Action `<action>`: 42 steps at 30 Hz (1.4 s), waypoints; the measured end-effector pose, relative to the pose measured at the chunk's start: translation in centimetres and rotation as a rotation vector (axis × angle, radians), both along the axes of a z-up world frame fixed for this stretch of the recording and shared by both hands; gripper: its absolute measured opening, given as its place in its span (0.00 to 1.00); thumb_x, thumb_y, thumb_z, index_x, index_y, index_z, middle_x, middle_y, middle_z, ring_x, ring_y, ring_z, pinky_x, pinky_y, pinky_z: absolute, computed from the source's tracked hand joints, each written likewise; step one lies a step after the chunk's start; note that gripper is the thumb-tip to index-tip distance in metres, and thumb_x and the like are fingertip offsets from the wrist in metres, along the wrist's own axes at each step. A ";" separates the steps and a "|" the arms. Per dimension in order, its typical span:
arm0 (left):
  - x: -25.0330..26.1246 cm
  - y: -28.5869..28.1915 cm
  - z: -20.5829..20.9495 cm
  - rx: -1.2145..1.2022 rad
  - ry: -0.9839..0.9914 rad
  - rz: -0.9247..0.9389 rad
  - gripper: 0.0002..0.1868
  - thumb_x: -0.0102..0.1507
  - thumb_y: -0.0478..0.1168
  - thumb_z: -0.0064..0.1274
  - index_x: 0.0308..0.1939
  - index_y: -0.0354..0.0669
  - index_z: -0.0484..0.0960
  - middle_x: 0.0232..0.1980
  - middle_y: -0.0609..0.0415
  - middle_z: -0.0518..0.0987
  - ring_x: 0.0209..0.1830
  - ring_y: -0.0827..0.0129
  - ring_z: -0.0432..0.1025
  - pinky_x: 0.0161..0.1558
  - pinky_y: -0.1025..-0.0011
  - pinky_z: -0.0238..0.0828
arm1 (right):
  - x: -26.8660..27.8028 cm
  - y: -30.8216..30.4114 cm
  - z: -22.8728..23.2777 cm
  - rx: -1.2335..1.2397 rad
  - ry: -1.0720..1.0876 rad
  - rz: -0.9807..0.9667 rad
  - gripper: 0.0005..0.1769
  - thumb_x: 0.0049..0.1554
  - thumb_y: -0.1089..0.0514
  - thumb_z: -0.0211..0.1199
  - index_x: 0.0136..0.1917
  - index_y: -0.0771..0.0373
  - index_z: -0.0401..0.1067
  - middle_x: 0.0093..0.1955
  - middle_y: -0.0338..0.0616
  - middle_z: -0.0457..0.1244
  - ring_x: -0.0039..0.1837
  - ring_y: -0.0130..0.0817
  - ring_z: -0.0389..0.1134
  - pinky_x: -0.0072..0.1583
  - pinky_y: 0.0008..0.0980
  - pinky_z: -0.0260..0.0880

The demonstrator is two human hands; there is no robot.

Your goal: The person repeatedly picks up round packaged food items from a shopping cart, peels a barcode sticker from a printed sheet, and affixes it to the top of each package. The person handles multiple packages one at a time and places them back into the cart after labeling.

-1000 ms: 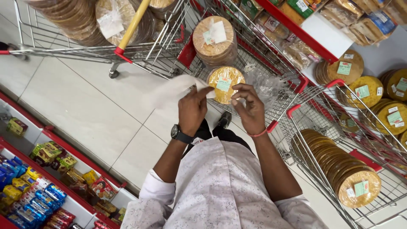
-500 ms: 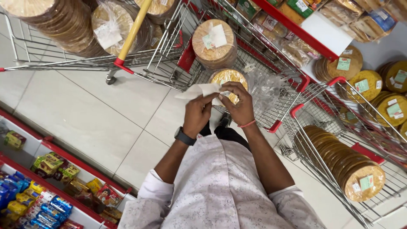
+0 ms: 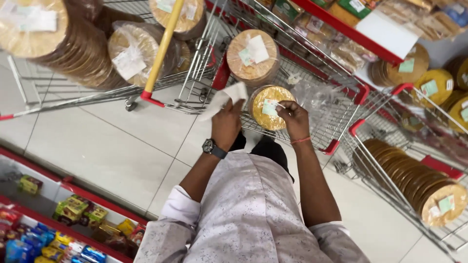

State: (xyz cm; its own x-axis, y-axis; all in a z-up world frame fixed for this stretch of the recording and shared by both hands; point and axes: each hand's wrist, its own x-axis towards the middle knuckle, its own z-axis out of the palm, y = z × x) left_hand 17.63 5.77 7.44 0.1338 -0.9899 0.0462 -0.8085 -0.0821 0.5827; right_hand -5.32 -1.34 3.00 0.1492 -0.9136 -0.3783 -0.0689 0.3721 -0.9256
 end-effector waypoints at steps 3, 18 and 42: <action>0.4 -2.0 -3.0 0.145 -0.054 0.007 0.30 0.57 0.29 0.54 0.66 0.39 0.73 0.52 0.42 0.79 0.36 0.49 0.78 0.37 0.57 0.77 | -2.5 0.3 -6.4 0.207 0.129 0.025 0.09 0.57 0.60 0.68 0.51 0.66 0.76 0.45 0.37 0.69 0.46 0.25 0.68 0.51 0.26 0.71; -9.7 -6.3 -25.1 0.748 -0.008 0.081 0.72 0.45 0.60 0.74 0.74 0.32 0.39 0.66 0.31 0.67 0.66 0.36 0.64 0.59 0.48 0.68 | -1.5 0.5 -18.2 0.175 0.887 0.235 0.23 0.46 0.45 0.76 0.49 0.62 0.79 0.46 0.51 0.70 0.49 0.48 0.72 0.52 0.43 0.71; -11.8 -5.1 -29.9 0.520 -0.054 0.146 0.64 0.49 0.53 0.68 0.75 0.21 0.47 0.62 0.30 0.70 0.62 0.41 0.68 0.64 0.56 0.69 | -1.9 2.3 -20.1 0.063 0.971 -0.234 0.61 0.38 0.52 0.82 0.77 0.63 0.51 0.66 0.59 0.51 0.64 0.64 0.58 0.64 0.54 0.65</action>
State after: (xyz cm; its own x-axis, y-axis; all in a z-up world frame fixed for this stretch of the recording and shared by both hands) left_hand 5.78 0.66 -22.50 0.2824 -0.8553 -0.4345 -0.7950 -0.4621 0.3930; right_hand -7.18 0.97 -17.15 -0.4312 -0.8544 -0.2900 -0.7033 0.5196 -0.4852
